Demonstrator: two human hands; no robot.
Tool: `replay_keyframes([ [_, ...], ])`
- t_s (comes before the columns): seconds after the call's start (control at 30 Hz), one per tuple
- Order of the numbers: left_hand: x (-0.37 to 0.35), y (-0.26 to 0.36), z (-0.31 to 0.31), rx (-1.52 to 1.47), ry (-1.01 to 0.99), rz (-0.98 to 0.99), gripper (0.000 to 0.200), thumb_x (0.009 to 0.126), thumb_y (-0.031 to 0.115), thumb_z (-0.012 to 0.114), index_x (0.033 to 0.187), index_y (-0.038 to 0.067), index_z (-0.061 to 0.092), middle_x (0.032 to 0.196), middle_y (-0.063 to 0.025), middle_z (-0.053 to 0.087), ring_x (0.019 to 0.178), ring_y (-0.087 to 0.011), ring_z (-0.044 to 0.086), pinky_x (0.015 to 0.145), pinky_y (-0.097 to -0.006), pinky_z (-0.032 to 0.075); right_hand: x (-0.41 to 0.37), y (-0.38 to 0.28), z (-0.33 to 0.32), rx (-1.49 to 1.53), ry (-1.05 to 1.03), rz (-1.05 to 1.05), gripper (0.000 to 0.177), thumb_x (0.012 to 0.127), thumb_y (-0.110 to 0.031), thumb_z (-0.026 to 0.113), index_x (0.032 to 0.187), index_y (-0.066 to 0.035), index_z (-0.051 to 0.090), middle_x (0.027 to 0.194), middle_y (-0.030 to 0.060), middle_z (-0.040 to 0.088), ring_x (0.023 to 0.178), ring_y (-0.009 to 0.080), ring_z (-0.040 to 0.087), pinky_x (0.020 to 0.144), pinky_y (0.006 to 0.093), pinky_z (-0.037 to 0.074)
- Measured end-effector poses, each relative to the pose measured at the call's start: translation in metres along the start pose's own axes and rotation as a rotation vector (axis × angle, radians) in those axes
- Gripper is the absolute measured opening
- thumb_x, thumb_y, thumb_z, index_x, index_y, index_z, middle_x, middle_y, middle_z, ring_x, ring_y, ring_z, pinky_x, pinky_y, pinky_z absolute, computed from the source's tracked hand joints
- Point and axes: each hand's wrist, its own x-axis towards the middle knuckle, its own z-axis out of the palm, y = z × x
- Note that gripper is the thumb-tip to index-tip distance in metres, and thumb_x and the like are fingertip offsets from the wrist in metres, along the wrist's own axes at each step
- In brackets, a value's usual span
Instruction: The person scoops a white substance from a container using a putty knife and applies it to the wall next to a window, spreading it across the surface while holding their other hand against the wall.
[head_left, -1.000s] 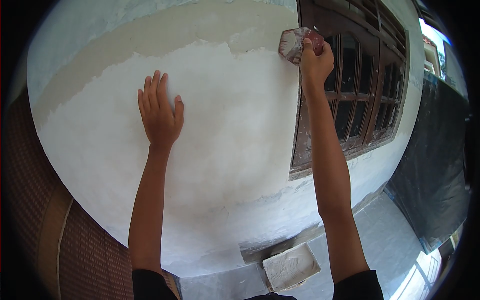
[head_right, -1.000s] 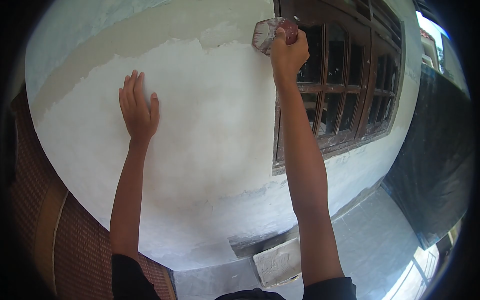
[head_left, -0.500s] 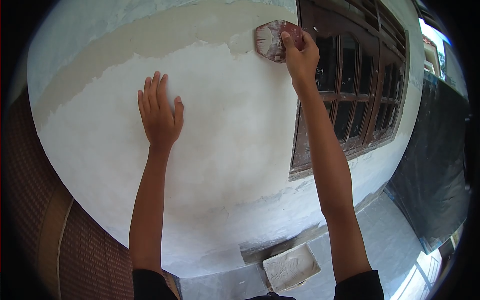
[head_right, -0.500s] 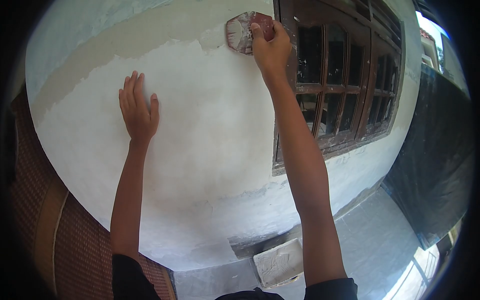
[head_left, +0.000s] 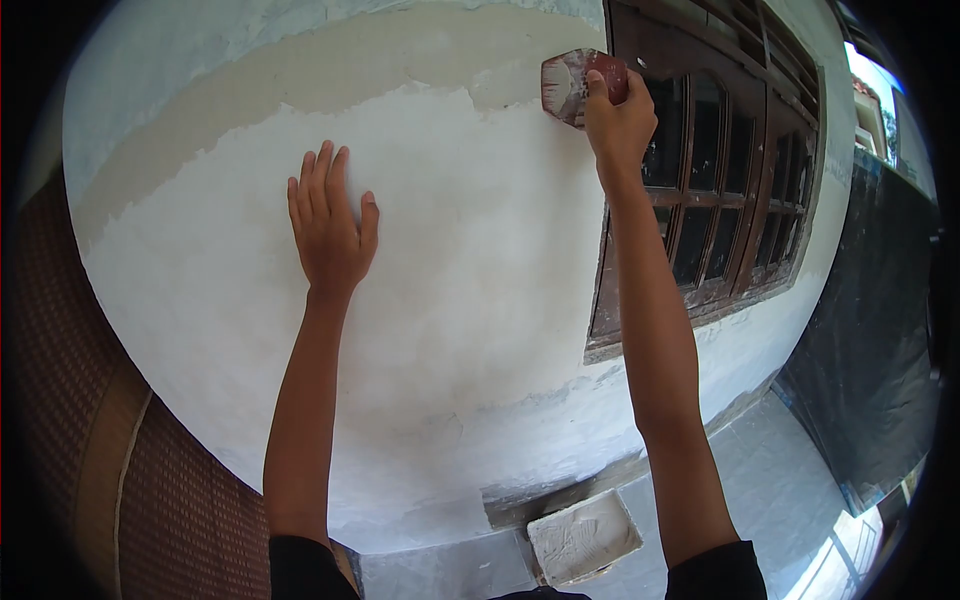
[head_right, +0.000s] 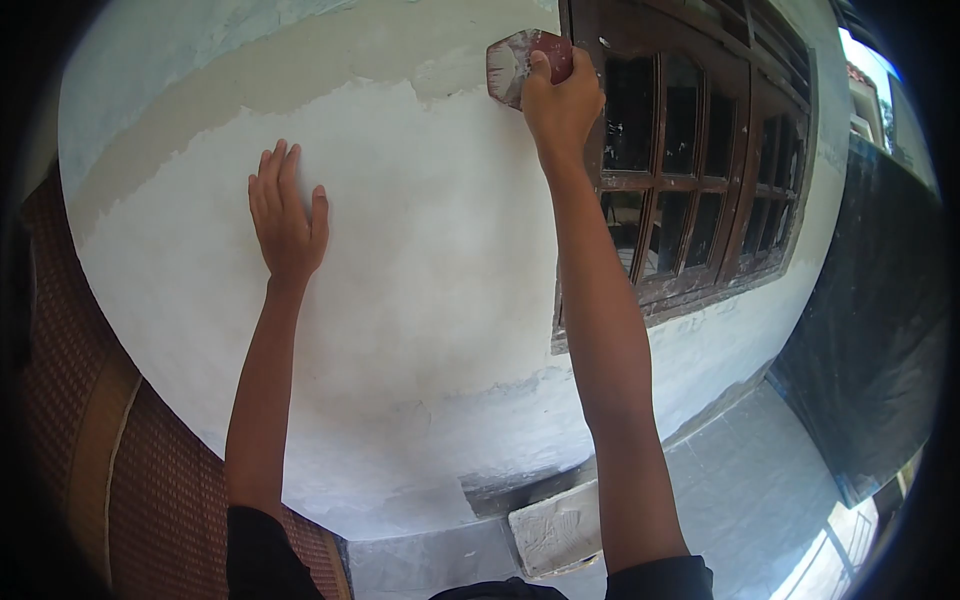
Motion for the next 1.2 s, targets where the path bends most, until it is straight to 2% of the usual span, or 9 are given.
replay_keyframes([
  [0.17,0.001,0.002,0.000,-0.008,-0.001,-0.011,0.055,0.093,0.016,0.053,0.146,0.007,0.042,0.154,-0.0103,0.040,0.146,-0.0300,0.031,0.120,-0.0525,0.020,-0.002,-0.001,-0.002,0.230,0.059,0.100,0.028,0.089,-0.019,0.070,0.108,0.001,0.067,0.093,0.0136,0.072,0.084,0.0212,0.069,0.081,0.0356,0.053],
  [0.23,0.000,0.000,0.000,-0.010,-0.003,-0.006,0.055,0.093,0.016,0.053,0.146,0.007,0.042,0.154,-0.0104,0.040,0.146,-0.0300,0.031,0.120,-0.0525,0.020,-0.010,0.001,0.011,0.293,-0.108,0.000,0.030,0.089,-0.020,0.070,0.110,0.002,0.067,0.093,0.0142,0.073,0.085,0.0219,0.070,0.082,0.0358,0.053],
  [0.4,0.001,0.001,0.000,-0.007,0.003,-0.001,0.055,0.093,0.016,0.053,0.146,0.007,0.042,0.153,-0.0107,0.040,0.146,-0.0300,0.031,0.120,-0.0525,0.020,-0.001,0.010,0.005,0.083,-0.010,0.068,0.030,0.088,-0.022,0.073,0.105,0.003,0.067,0.093,0.0158,0.073,0.086,0.0229,0.070,0.082,0.0361,0.053],
  [0.5,0.001,0.001,0.000,-0.008,0.002,-0.004,0.054,0.094,0.016,0.053,0.146,0.007,0.042,0.153,-0.0106,0.040,0.146,-0.0299,0.031,0.120,-0.0525,0.020,0.001,0.011,0.006,0.351,-0.012,0.077,0.030,0.087,-0.021,0.073,0.104,0.003,0.067,0.093,0.0164,0.072,0.085,0.0258,0.070,0.081,0.0352,0.053],
  [0.67,0.001,0.000,-0.001,-0.012,-0.007,-0.003,0.054,0.094,0.016,0.053,0.146,0.007,0.043,0.154,-0.0102,0.040,0.146,-0.0297,0.031,0.120,-0.0522,0.020,-0.010,-0.005,0.011,0.037,-0.101,-0.037,0.028,0.087,-0.018,0.072,0.106,0.002,0.067,0.095,0.0153,0.073,0.088,0.0237,0.071,0.083,0.0353,0.054],
  [0.77,0.001,0.002,-0.001,-0.014,-0.005,-0.009,0.054,0.094,0.016,0.053,0.146,0.007,0.043,0.153,-0.0102,0.040,0.146,-0.0297,0.031,0.120,-0.0520,0.021,0.001,0.001,-0.007,0.097,0.031,0.077,0.028,0.087,-0.017,0.071,0.107,0.002,0.067,0.094,0.0151,0.073,0.088,0.0229,0.071,0.082,0.0350,0.054],
  [0.9,0.002,0.003,-0.001,-0.006,0.001,-0.002,0.054,0.093,0.016,0.053,0.146,0.008,0.043,0.153,-0.0100,0.040,0.146,-0.0298,0.031,0.120,-0.0520,0.021,-0.004,-0.005,0.012,0.327,-0.087,0.030,0.029,0.089,-0.019,0.072,0.107,0.002,0.067,0.093,0.0148,0.073,0.087,0.0207,0.070,0.083,0.0338,0.053],
  [1.07,0.001,0.000,-0.001,0.002,-0.008,0.003,0.054,0.094,0.017,0.053,0.146,0.007,0.043,0.153,-0.0107,0.040,0.146,-0.0301,0.031,0.120,-0.0520,0.020,-0.012,-0.014,0.018,0.074,-0.185,-0.033,0.031,0.088,-0.021,0.072,0.108,0.003,0.067,0.097,0.0183,0.073,0.090,0.0246,0.071,0.085,0.0367,0.053],
  [1.2,0.002,0.002,-0.002,0.011,0.019,-0.004,0.054,0.092,0.019,0.055,0.144,0.007,0.046,0.151,-0.0104,0.044,0.144,-0.0298,0.036,0.120,-0.0509,0.022,0.005,0.010,-0.005,0.059,0.004,0.095,0.029,0.089,-0.018,0.070,0.108,0.004,0.066,0.097,0.0184,0.073,0.087,0.0250,0.071,0.082,0.0367,0.054],
])
